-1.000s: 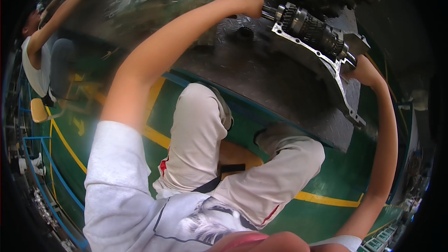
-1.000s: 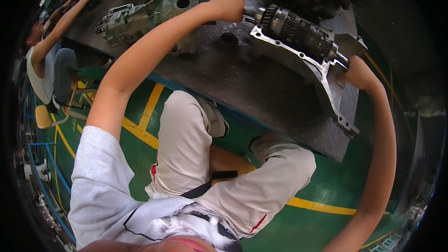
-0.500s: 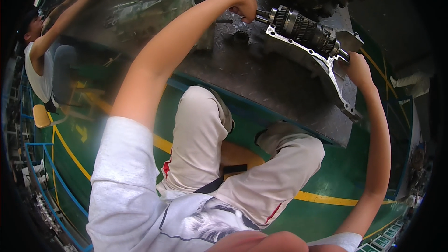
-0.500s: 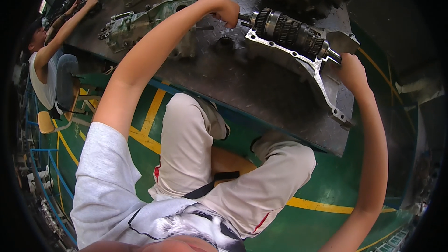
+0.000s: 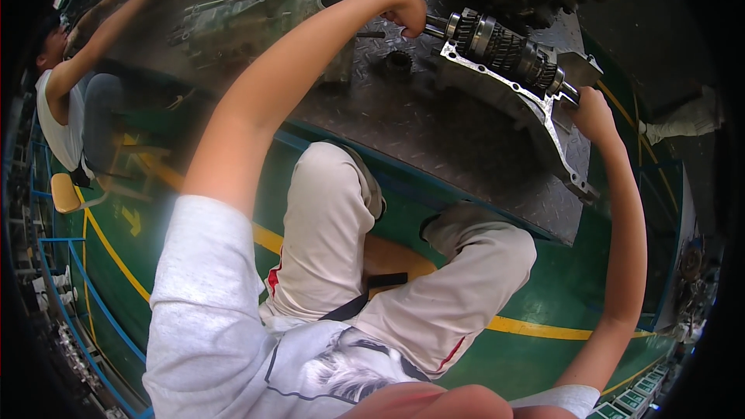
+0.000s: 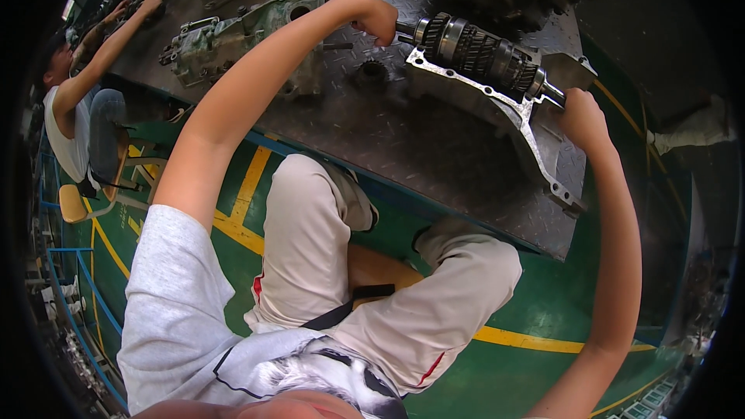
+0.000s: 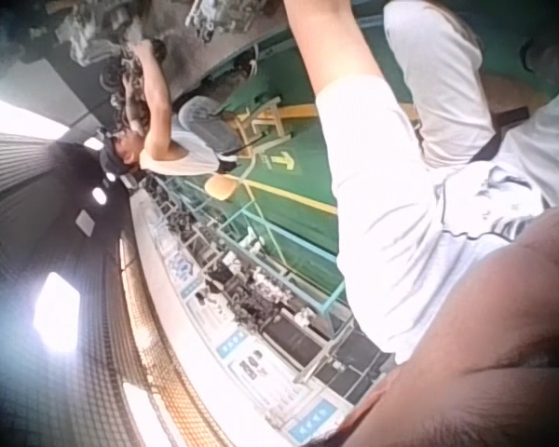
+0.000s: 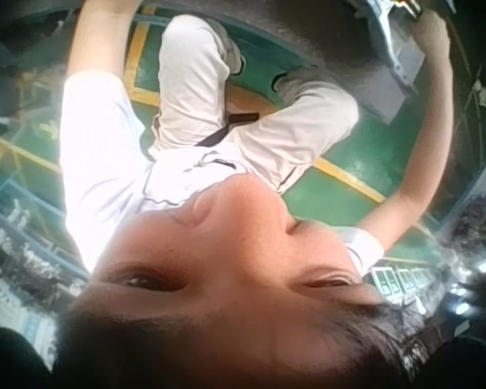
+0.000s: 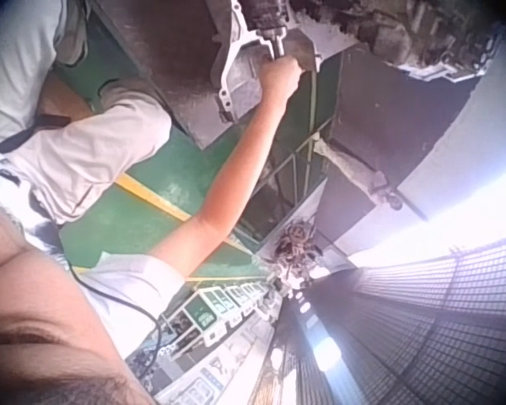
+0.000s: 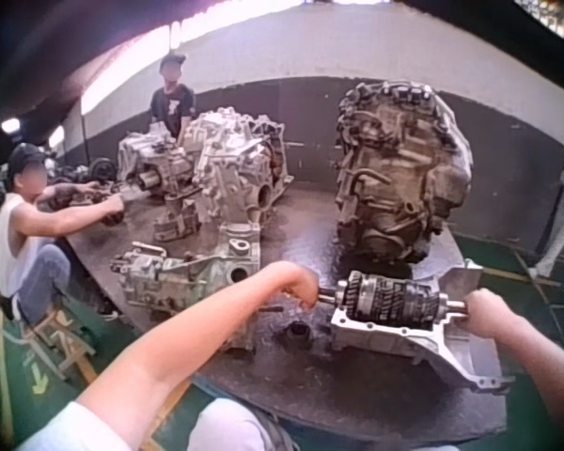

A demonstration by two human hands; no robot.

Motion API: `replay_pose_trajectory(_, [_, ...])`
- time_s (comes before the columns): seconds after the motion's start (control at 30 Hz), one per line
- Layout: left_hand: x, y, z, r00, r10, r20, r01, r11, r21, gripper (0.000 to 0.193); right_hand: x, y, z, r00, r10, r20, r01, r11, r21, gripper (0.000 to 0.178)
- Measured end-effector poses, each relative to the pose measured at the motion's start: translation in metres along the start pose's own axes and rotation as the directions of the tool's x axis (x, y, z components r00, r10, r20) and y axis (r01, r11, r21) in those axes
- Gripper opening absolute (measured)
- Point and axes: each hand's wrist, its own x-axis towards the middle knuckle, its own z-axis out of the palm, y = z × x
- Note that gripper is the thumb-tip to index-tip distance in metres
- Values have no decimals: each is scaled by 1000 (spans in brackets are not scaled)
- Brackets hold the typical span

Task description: The person places an internal gear set into a transmission housing, aligns the shafts, and then sets the matching housing half on top, pressing it down by hand.

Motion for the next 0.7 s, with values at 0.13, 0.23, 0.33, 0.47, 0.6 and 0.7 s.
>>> replay_pose_trajectory(0.13, [-14,6,11,952,151,-267,-125,986,114,24,7,6,-4,990,11,143,-14,1000,14,30])
replay_pose_trajectory(0.23, [-21,7,16,909,130,-396,-87,988,124,27,8,3,-12,979,-13,202,3,999,51,37])
replay_pose_trajectory(0.33, [-25,11,16,905,51,-422,-6,994,108,28,12,8,-13,967,-63,245,47,996,71,42])
replay_pose_trajectory(0.47, [-25,9,20,890,25,-454,22,995,98,30,12,5,-19,954,-80,289,49,992,114,42])
replay_pose_trajectory(0.6, [-26,12,16,901,16,-433,32,994,102,31,12,9,-13,967,-79,243,51,991,121,41])
replay_pose_trajectory(0.7, [-27,10,16,905,40,-423,21,990,140,31,12,7,-14,967,-57,249,27,992,125,40])
